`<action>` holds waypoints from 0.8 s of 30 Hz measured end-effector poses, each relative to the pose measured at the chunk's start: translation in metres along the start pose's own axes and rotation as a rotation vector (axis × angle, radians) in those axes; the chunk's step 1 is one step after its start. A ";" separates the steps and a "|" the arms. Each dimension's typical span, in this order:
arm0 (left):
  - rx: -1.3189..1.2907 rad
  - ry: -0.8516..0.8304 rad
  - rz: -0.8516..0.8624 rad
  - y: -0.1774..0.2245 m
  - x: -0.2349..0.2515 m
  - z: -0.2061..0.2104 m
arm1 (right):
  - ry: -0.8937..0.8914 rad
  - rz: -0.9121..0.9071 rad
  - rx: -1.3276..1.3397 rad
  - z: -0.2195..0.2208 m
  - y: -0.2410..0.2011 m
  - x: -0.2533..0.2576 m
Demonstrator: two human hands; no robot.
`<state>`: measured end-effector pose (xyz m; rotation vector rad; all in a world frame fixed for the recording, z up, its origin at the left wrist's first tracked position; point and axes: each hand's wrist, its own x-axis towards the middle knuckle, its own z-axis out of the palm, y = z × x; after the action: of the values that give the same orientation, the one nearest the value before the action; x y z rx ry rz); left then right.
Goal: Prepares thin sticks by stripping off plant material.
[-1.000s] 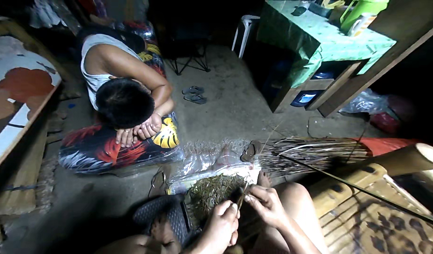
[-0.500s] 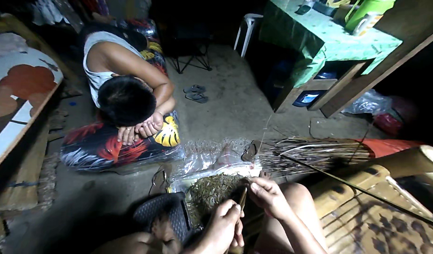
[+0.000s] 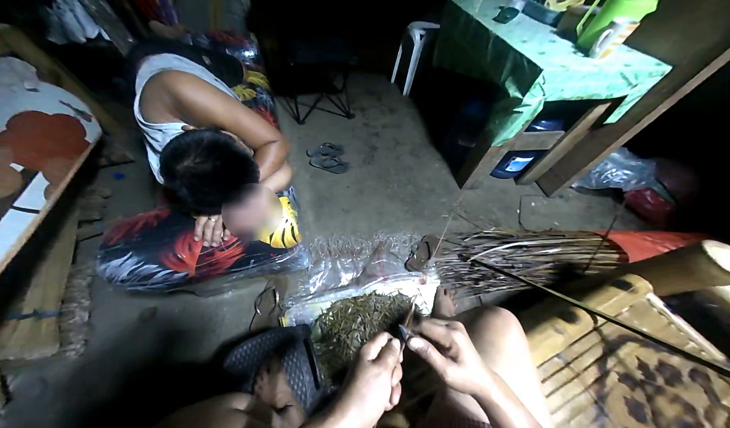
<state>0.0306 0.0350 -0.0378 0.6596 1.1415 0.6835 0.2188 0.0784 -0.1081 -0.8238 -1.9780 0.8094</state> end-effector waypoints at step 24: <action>-0.032 -0.009 -0.036 0.003 -0.004 0.000 | 0.108 -0.003 -0.066 0.001 0.017 0.008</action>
<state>0.0289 0.0340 -0.0331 0.6127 1.1298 0.6666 0.2191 0.0938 -0.1179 -0.8848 -1.9185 0.6864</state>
